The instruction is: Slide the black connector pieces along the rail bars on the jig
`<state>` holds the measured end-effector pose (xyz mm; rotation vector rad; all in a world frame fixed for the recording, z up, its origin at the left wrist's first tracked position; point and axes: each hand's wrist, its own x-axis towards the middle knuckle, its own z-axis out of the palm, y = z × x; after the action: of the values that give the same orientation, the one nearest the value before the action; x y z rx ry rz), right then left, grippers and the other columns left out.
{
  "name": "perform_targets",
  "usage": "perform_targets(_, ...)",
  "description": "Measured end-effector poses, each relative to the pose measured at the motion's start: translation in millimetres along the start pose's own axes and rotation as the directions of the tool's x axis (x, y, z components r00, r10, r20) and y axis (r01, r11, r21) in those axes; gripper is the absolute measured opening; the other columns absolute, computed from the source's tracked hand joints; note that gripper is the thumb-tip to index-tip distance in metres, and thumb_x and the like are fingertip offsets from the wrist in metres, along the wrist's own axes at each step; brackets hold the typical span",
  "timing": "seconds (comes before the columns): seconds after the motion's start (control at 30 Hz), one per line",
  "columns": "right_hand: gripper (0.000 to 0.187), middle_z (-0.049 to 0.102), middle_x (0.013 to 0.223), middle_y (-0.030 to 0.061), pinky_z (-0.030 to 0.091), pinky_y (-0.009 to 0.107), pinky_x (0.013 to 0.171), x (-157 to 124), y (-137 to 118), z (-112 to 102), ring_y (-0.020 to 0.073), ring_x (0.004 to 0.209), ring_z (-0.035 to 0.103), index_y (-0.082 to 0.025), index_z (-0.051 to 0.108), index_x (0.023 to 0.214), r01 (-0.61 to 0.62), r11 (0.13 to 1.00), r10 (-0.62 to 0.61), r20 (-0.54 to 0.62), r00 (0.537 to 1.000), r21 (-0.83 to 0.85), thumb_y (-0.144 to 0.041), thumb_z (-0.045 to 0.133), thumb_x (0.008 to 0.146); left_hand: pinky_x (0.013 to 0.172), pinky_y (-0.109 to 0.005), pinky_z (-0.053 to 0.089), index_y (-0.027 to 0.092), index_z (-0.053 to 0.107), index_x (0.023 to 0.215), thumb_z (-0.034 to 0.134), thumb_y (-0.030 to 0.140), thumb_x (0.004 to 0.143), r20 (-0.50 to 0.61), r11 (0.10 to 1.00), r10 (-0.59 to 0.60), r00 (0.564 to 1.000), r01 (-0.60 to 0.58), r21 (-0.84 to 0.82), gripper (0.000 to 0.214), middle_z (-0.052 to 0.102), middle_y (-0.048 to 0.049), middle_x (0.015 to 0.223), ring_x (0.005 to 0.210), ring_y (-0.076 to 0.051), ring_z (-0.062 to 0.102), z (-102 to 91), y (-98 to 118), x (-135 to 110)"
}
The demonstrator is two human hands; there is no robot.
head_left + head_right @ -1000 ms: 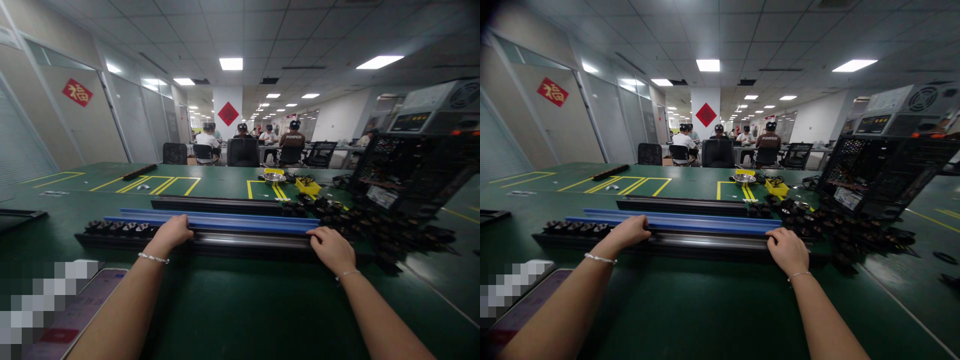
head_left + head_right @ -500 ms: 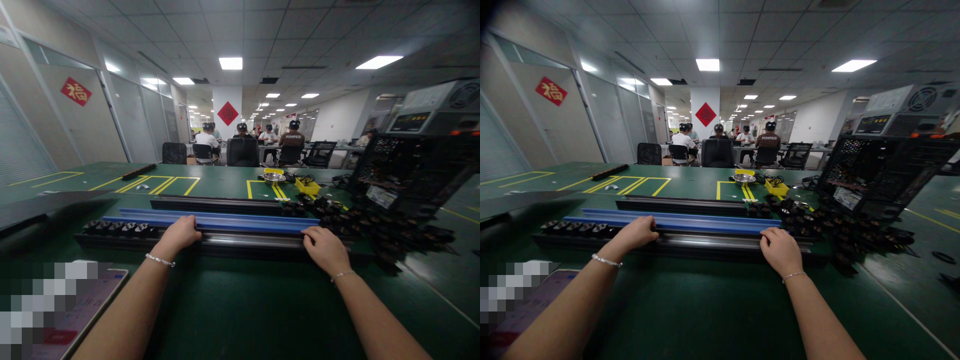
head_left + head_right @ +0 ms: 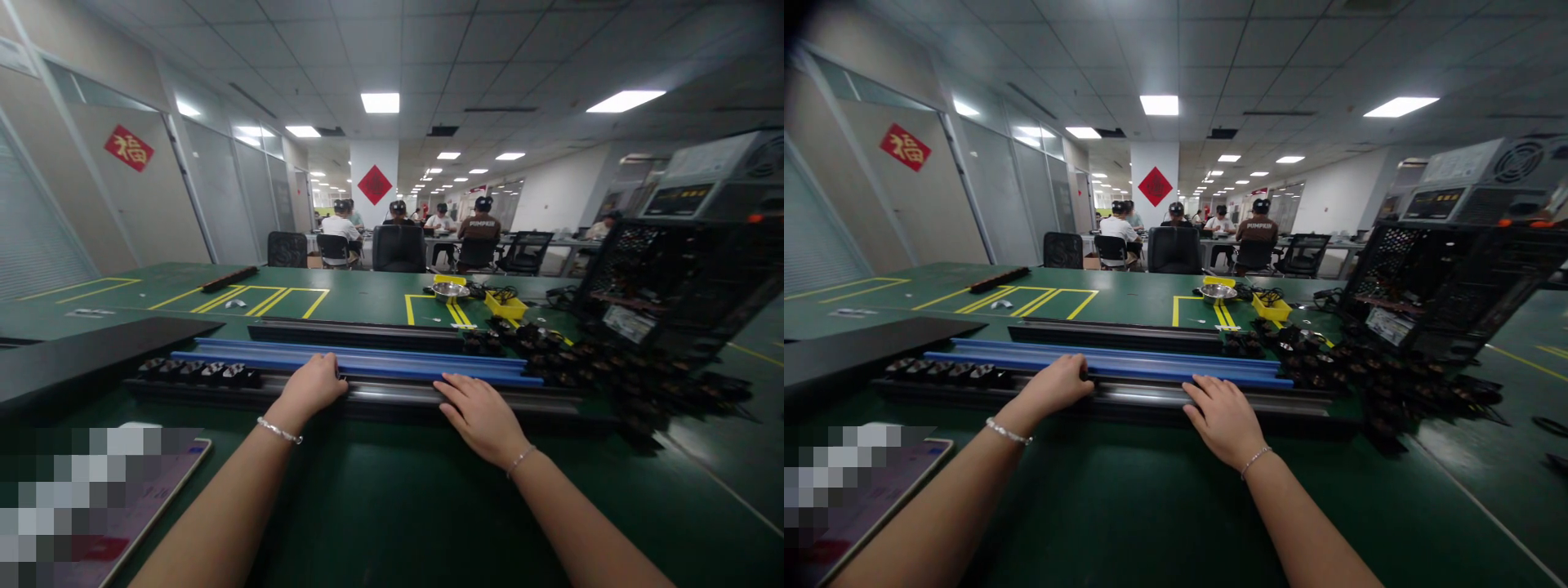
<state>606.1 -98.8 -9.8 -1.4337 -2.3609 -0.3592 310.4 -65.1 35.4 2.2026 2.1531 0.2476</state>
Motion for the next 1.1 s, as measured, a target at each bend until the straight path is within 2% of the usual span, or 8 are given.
perform_targets(0.23,0.042,0.051,0.129,0.0041,0.035,0.042,0.096,-1.3,4.4,1.1,0.0214,0.116,0.046,-0.029,0.056,0.12,0.022,1.0,-0.022,0.004,1.0,-0.008,-0.045,0.032,0.088,0.077,-0.031,0.044,0.017,0.053,0.093,0.051,0.033,0.071,-0.005,0.999,-0.012,1.0,0.012,-0.042,0.027,0.059,-0.011,0.102,0.092,-0.024,0.058,1.7,6.6,-2.5)
perform_targets(0.43,0.041,0.052,0.128,0.0047,0.036,0.042,0.095,-0.8,4.3,0.3,0.0219,0.115,0.046,-0.028,0.058,0.117,0.035,0.999,-0.035,-0.009,0.999,0.004,-0.044,0.031,0.089,0.076,-0.032,0.043,0.017,0.053,0.093,0.052,0.033,0.07,-0.025,0.997,0.024,0.999,-0.026,-0.076,0.027,0.059,-0.0109,0.1,0.09,-0.024,0.058,2.6,9.6,-4.0)
perform_targets(1.1,0.041,0.051,0.129,0.0049,0.036,0.043,0.095,-0.6,3.6,0.4,0.0223,0.117,0.046,-0.029,0.058,0.116,0.027,1.0,-0.027,-0.004,1.0,0.005,-0.044,0.032,0.089,0.073,-0.031,0.043,0.018,0.053,0.088,0.053,0.035,0.071,-0.067,0.996,0.018,0.998,-0.024,-0.083,0.024,0.056,-0.0085,0.095,0.084,-0.022,0.057,9.4,22.5,-5.9)
